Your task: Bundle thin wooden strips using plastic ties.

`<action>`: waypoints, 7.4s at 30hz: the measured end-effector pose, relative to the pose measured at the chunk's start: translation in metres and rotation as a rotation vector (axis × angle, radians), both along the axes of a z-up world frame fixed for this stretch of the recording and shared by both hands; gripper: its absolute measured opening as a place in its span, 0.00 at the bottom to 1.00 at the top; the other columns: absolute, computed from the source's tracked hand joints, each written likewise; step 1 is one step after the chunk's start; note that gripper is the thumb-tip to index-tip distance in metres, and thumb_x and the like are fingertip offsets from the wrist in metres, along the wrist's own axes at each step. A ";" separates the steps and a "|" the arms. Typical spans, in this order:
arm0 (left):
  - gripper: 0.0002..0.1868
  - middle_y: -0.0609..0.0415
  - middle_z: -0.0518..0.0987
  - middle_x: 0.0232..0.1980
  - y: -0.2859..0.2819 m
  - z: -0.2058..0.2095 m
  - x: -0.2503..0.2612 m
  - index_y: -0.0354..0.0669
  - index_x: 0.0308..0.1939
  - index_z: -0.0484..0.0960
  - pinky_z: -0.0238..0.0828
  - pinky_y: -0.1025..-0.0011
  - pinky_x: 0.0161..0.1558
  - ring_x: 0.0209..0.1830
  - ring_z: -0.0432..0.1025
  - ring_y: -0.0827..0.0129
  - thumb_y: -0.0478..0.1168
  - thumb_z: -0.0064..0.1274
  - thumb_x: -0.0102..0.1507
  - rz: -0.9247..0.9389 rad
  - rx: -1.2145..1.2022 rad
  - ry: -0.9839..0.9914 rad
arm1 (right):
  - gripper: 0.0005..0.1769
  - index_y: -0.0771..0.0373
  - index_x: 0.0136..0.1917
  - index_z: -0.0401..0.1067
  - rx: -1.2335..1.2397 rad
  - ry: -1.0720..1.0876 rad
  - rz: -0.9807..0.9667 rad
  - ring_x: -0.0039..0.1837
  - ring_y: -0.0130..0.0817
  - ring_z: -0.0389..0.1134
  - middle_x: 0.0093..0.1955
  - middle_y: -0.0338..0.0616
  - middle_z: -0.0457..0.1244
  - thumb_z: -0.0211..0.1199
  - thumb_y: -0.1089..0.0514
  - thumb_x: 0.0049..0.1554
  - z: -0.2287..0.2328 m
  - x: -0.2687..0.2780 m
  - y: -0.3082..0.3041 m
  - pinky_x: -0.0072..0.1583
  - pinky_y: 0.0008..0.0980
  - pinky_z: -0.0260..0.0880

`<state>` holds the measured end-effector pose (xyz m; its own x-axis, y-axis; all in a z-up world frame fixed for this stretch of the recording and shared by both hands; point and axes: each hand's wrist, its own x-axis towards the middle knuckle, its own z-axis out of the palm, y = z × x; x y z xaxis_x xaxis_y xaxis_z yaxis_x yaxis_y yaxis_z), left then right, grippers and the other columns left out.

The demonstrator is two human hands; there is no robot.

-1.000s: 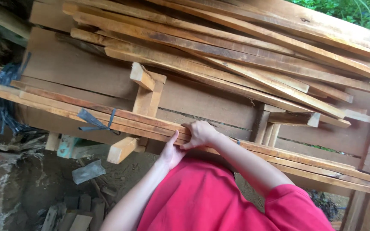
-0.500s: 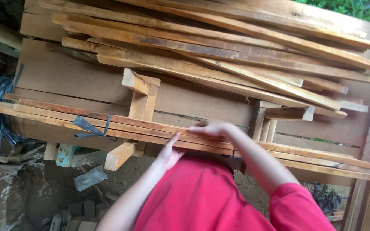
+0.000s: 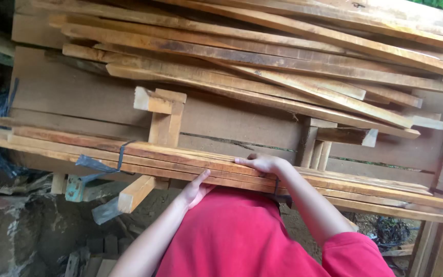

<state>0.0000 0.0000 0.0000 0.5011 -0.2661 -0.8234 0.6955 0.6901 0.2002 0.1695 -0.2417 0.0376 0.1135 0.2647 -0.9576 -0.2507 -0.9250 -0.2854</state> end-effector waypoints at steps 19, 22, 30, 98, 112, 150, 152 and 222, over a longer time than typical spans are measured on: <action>0.37 0.48 0.75 0.64 0.000 0.011 0.017 0.42 0.68 0.69 0.65 0.54 0.69 0.61 0.71 0.59 0.54 0.64 0.62 0.070 0.003 0.025 | 0.66 0.60 0.74 0.68 0.025 0.085 -0.095 0.60 0.41 0.69 0.66 0.57 0.64 0.56 0.08 0.42 0.008 0.005 -0.012 0.55 0.29 0.73; 0.41 0.47 0.73 0.65 0.000 0.007 0.013 0.42 0.70 0.66 0.68 0.55 0.68 0.62 0.70 0.57 0.54 0.67 0.60 0.070 0.012 0.046 | 0.57 0.57 0.69 0.72 0.016 0.041 -0.122 0.56 0.44 0.74 0.62 0.57 0.69 0.56 0.13 0.42 -0.007 0.001 -0.019 0.52 0.37 0.79; 0.40 0.45 0.73 0.64 -0.002 0.038 0.025 0.41 0.68 0.67 0.69 0.54 0.67 0.60 0.71 0.57 0.54 0.66 0.59 0.066 0.010 0.072 | 0.60 0.55 0.69 0.73 0.008 0.062 -0.113 0.53 0.40 0.72 0.56 0.53 0.68 0.59 0.09 0.41 0.021 -0.001 -0.007 0.51 0.32 0.73; 0.61 0.37 0.32 0.83 -0.019 0.032 0.068 0.39 0.81 0.32 0.36 0.47 0.80 0.84 0.32 0.43 0.63 0.58 0.64 0.111 0.087 0.027 | 0.43 0.46 0.66 0.72 0.142 -1.141 0.220 0.63 0.44 0.69 0.57 0.41 0.69 0.68 0.26 0.42 -0.001 0.019 0.004 0.64 0.48 0.65; 0.54 0.41 0.50 0.72 -0.029 0.011 0.101 0.64 0.81 0.50 0.62 0.52 0.71 0.72 0.56 0.47 0.64 0.65 0.59 0.272 0.154 0.121 | 0.77 0.53 0.83 0.48 0.005 -1.223 0.402 0.80 0.44 0.49 0.80 0.40 0.52 0.73 0.21 0.30 0.004 -0.010 -0.005 0.79 0.58 0.44; 0.56 0.33 0.51 0.72 -0.025 0.007 0.101 0.48 0.79 0.51 0.56 0.42 0.72 0.73 0.55 0.43 0.60 0.69 0.58 0.251 0.167 0.099 | 0.75 0.55 0.80 0.55 0.115 -1.296 0.353 0.72 0.41 0.58 0.69 0.42 0.59 0.75 0.25 0.26 -0.008 -0.011 -0.024 0.72 0.46 0.52; 0.58 0.33 0.47 0.74 -0.027 0.015 0.101 0.47 0.80 0.48 0.55 0.41 0.72 0.75 0.53 0.43 0.60 0.68 0.58 0.249 0.177 0.082 | 0.74 0.55 0.79 0.55 0.125 -1.297 0.347 0.72 0.41 0.58 0.69 0.43 0.59 0.75 0.25 0.26 -0.007 -0.011 -0.023 0.72 0.46 0.52; 0.47 0.46 0.76 0.64 -0.026 -0.048 0.088 0.53 0.68 0.70 0.69 0.49 0.65 0.62 0.73 0.52 0.67 0.71 0.52 0.568 0.155 0.235 | 0.55 0.42 0.69 0.72 -0.122 -0.565 0.191 0.69 0.47 0.69 0.63 0.49 0.70 0.47 0.05 0.45 0.006 0.060 -0.069 0.67 0.46 0.69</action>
<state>0.0879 -0.0263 -0.0478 0.3302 0.1195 -0.9363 0.2672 0.9396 0.2141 0.2295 -0.3112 0.0440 0.5743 0.2220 -0.7880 0.0817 -0.9732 -0.2148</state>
